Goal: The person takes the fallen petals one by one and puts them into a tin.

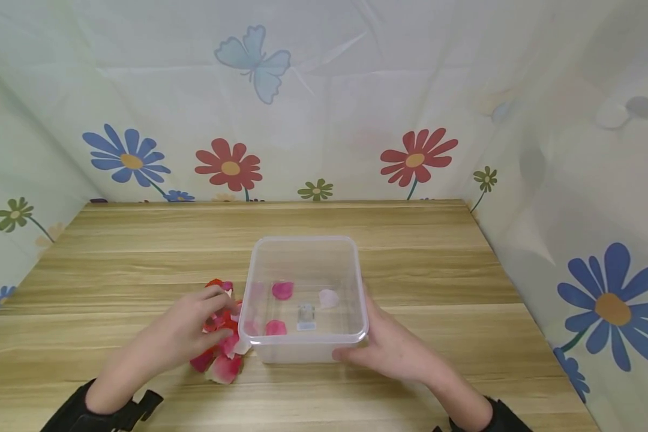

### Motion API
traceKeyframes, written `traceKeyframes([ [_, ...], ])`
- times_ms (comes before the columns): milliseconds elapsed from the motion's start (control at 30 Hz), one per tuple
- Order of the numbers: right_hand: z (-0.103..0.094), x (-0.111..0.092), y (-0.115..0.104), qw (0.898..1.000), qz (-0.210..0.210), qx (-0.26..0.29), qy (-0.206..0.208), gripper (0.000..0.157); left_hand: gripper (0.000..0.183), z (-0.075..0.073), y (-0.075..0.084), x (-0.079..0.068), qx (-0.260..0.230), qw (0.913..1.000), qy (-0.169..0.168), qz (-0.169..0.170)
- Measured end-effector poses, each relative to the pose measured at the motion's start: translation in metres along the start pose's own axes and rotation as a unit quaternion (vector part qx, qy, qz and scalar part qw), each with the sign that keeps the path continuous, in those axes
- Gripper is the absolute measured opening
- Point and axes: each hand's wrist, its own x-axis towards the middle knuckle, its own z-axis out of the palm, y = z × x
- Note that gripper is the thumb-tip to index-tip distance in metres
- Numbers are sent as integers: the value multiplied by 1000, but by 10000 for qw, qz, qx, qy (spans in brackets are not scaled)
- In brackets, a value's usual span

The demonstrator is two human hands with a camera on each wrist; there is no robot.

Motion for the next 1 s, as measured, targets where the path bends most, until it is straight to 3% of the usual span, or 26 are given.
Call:
traceKeyframes([
  [200,0,0,1,10000,-1,-52,25,122,36,7,-5,0,44,9963,-667,-544],
  [433,-1,0,1,10000,-5,-38,32,122,41,11,-9,0,228,9926,-1090,-476],
  [1000,-1,-1,2,9999,-40,-130,65,121,21,15,-9,3,40,9965,-833,-66],
])
